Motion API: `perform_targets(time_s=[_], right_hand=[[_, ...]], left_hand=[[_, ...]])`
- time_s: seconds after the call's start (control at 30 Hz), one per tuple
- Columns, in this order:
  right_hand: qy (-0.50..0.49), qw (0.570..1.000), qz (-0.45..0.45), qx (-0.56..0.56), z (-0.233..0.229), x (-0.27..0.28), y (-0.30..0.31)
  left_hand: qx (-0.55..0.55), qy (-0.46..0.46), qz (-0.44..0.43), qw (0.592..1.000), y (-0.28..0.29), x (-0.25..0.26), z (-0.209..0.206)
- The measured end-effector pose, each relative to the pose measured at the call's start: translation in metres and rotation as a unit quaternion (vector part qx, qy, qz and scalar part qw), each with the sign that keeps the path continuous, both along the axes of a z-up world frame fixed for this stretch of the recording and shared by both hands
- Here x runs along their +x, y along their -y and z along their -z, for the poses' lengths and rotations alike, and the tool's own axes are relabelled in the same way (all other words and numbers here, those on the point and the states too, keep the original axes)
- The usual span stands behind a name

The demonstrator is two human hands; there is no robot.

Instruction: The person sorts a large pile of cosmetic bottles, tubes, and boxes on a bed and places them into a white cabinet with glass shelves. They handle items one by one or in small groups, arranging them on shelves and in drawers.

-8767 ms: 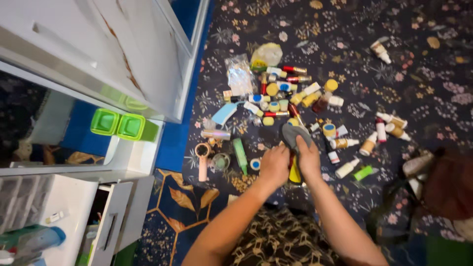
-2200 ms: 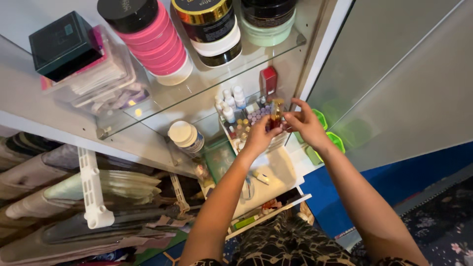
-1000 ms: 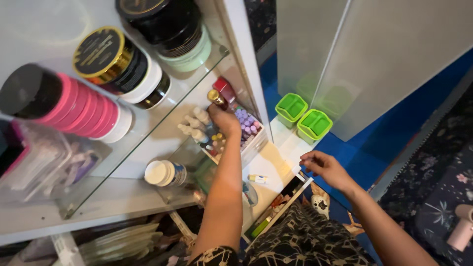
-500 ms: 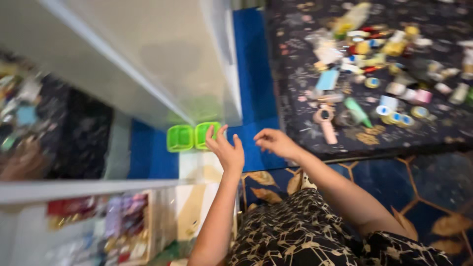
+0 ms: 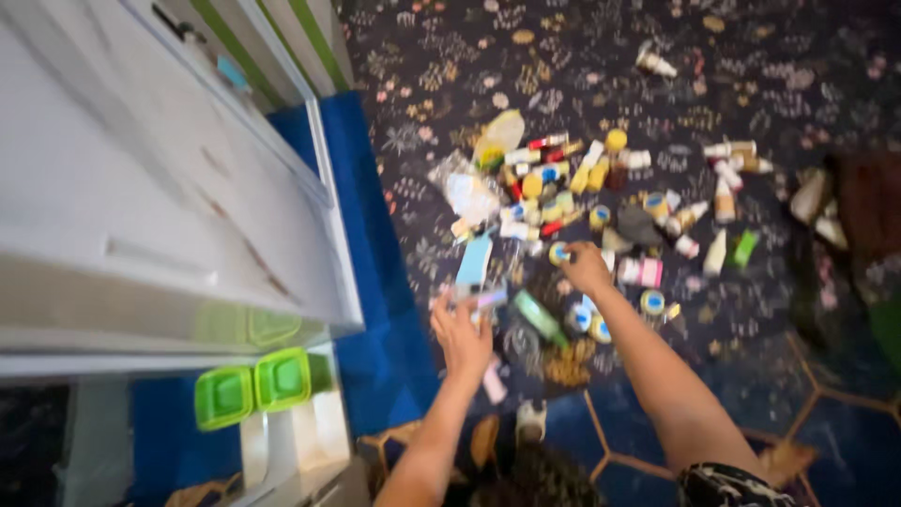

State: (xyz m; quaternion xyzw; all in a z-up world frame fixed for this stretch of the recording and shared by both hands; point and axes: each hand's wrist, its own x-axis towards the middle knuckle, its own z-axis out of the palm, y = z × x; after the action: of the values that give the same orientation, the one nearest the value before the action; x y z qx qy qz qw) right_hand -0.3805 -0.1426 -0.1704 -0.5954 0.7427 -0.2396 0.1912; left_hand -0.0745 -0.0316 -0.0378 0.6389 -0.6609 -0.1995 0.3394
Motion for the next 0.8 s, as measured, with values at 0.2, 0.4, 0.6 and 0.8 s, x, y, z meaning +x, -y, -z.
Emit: perform_targets(time_s=[0.2,0.4,0.6,0.8], right_hand=[[-0.074,0.997,-0.028,0.001,0.049,-0.043,0.097],[-0.089,0.986,-0.047,0.133,0.061,-0.045,0.122],[-0.149,0.973,-0.113,0.137,-0.031,-0.036,0.11],[0.083,0.947,-0.306,-0.051,-0.077,-0.009,0.138]], left_hand=[[0.013,0.017,-0.031,0.999,0.051,-0.051,0.031],[0.029,0.016,-0.038,0.999,0.094,-0.076,0.032],[0.026,0.032,0.104,0.994,0.153,-0.126,0.032],[0.109,-0.043,0.082,0.99,0.195,-0.142,0.04]])
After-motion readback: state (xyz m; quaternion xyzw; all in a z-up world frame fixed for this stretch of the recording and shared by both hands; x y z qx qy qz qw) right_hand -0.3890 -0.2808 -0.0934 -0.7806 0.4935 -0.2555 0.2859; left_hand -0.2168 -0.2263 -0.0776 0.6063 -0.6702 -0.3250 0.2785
